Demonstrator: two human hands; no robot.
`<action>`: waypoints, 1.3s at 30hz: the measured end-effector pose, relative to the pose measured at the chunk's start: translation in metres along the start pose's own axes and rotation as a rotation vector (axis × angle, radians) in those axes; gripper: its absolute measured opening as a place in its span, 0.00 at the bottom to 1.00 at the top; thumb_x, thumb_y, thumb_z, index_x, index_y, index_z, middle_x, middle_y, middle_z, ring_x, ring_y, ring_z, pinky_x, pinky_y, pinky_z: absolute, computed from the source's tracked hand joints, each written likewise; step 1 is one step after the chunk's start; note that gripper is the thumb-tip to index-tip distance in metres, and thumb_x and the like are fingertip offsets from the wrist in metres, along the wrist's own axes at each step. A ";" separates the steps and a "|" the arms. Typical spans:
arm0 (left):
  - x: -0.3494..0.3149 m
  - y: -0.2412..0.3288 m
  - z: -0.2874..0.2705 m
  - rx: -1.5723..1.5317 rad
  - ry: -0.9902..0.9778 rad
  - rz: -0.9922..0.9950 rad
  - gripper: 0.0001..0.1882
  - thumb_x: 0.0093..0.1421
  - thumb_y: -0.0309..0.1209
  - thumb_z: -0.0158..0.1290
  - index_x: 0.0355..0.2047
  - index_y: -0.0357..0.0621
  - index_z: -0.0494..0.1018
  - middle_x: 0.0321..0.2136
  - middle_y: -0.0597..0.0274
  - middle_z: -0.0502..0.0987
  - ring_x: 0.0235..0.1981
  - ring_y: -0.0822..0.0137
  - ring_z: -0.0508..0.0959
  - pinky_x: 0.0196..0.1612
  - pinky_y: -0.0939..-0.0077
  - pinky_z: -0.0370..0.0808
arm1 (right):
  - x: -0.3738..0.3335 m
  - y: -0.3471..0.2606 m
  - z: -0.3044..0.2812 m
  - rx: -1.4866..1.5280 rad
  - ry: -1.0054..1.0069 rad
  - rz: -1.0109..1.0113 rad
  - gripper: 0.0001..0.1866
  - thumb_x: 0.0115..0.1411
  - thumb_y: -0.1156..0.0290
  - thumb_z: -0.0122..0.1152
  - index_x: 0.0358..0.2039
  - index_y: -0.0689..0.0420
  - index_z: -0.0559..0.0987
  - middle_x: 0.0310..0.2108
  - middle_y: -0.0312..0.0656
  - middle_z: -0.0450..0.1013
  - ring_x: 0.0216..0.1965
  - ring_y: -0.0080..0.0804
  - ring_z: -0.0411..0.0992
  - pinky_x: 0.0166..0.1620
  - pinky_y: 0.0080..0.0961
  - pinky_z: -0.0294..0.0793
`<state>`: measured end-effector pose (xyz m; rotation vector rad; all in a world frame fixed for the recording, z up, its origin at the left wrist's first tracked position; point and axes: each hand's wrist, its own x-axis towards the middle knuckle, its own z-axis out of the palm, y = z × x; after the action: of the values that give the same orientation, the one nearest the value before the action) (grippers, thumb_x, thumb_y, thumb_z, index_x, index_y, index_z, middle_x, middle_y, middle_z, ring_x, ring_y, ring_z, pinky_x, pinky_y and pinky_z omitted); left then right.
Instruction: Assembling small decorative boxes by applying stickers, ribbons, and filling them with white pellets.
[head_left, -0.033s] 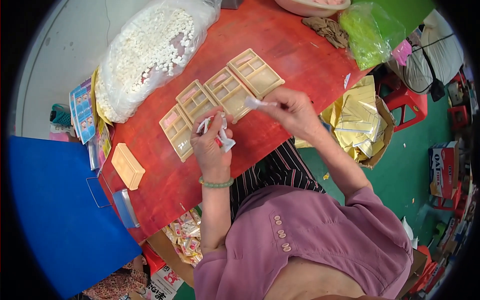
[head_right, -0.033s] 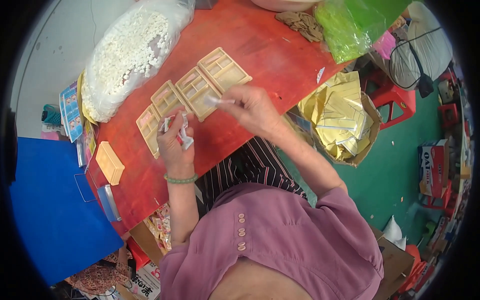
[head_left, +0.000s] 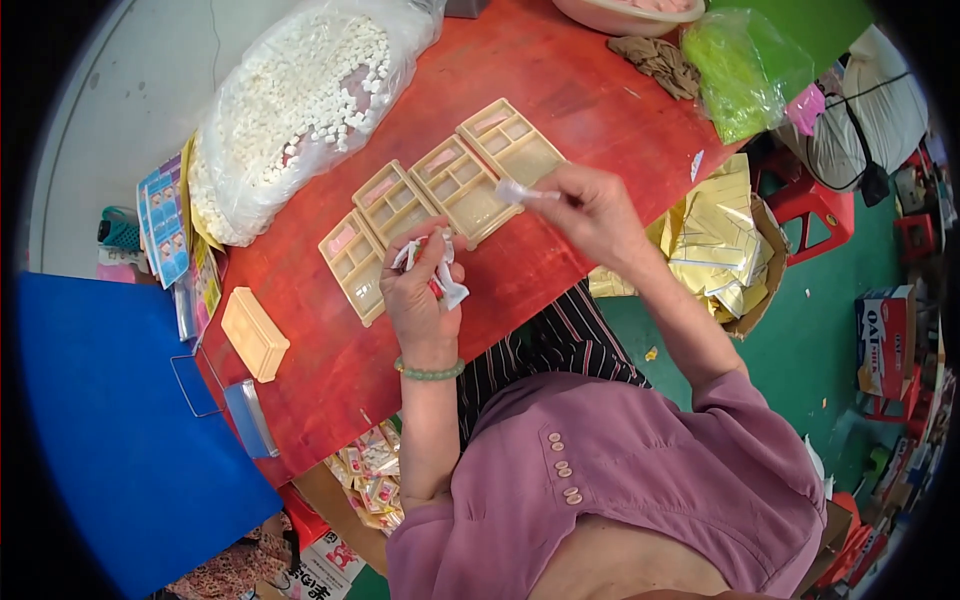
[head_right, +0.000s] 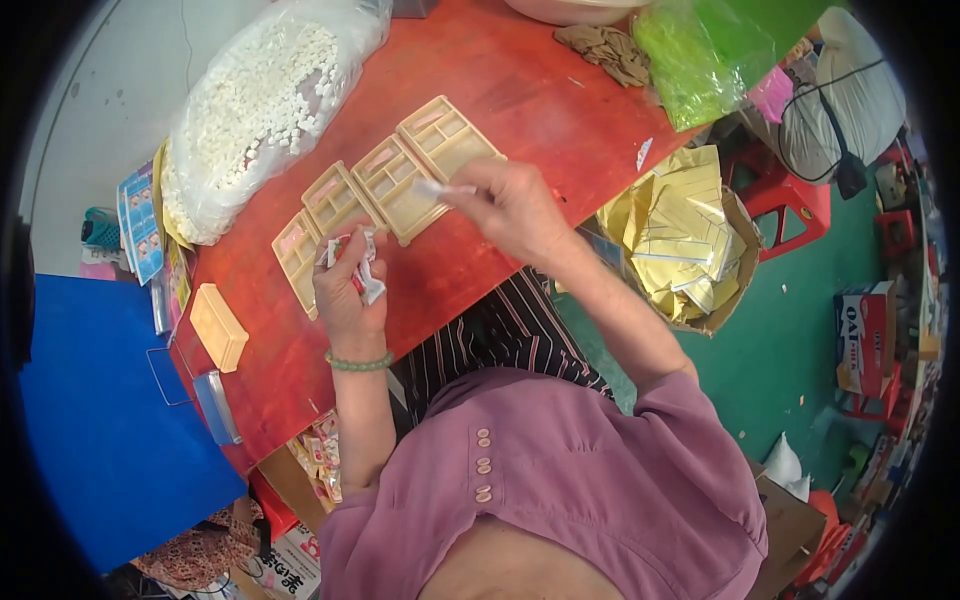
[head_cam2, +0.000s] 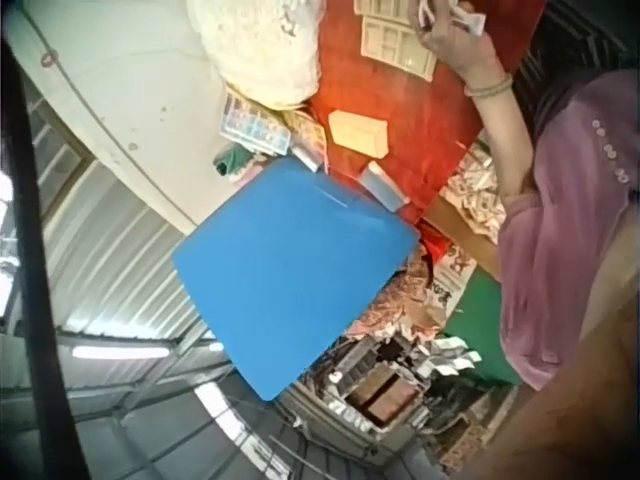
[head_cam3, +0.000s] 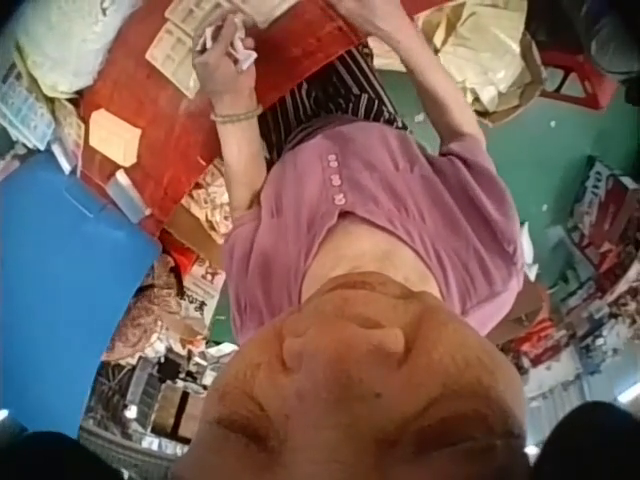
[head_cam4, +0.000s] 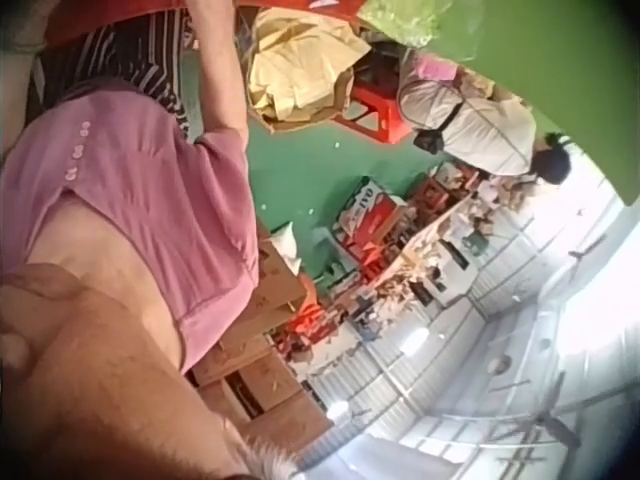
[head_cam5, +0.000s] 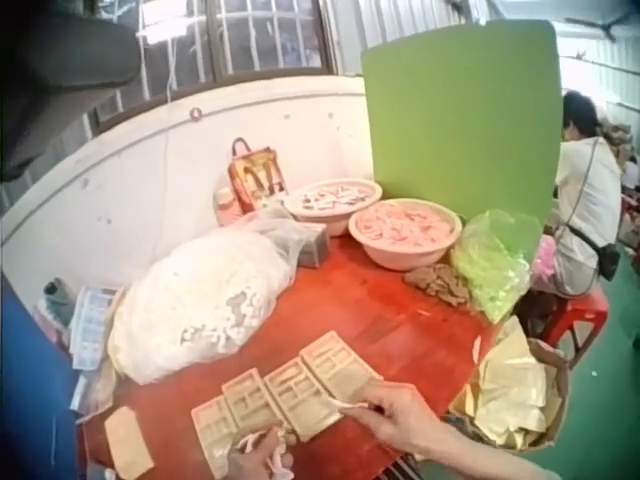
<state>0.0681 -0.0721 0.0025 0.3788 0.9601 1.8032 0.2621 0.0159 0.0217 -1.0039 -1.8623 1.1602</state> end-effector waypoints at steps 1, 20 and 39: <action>0.000 0.004 -0.005 0.012 -0.014 -0.050 0.05 0.60 0.20 0.55 0.37 0.36 0.77 0.37 0.52 0.80 0.30 0.65 0.82 0.20 0.81 0.77 | 0.014 0.005 -0.003 -0.006 -0.009 0.003 0.03 0.58 0.76 0.63 0.30 0.62 0.79 0.22 0.33 0.69 0.24 0.17 0.65 0.27 0.18 0.64; 0.009 -0.013 -0.004 -0.074 -0.256 -0.425 0.10 0.60 0.20 0.52 0.43 0.33 0.74 0.41 0.45 0.78 0.31 0.65 0.82 0.18 0.86 0.75 | 0.136 0.062 -0.019 -0.988 -0.257 -0.766 0.16 0.51 0.73 0.56 0.43 0.58 0.77 0.40 0.41 0.72 0.45 0.40 0.71 0.49 0.33 0.72; 0.007 -0.021 0.000 -0.045 -0.241 -0.550 0.13 0.60 0.25 0.56 0.45 0.34 0.74 0.35 0.53 0.80 0.28 0.66 0.83 0.17 0.84 0.77 | 0.066 -0.026 -0.003 -0.164 -0.618 -0.475 0.14 0.54 0.76 0.63 0.43 0.60 0.80 0.38 0.46 0.75 0.42 0.44 0.74 0.43 0.33 0.74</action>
<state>0.0785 -0.0623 -0.0145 0.2627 0.7600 1.2446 0.2291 0.0672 0.0578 -0.2389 -2.5308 1.1018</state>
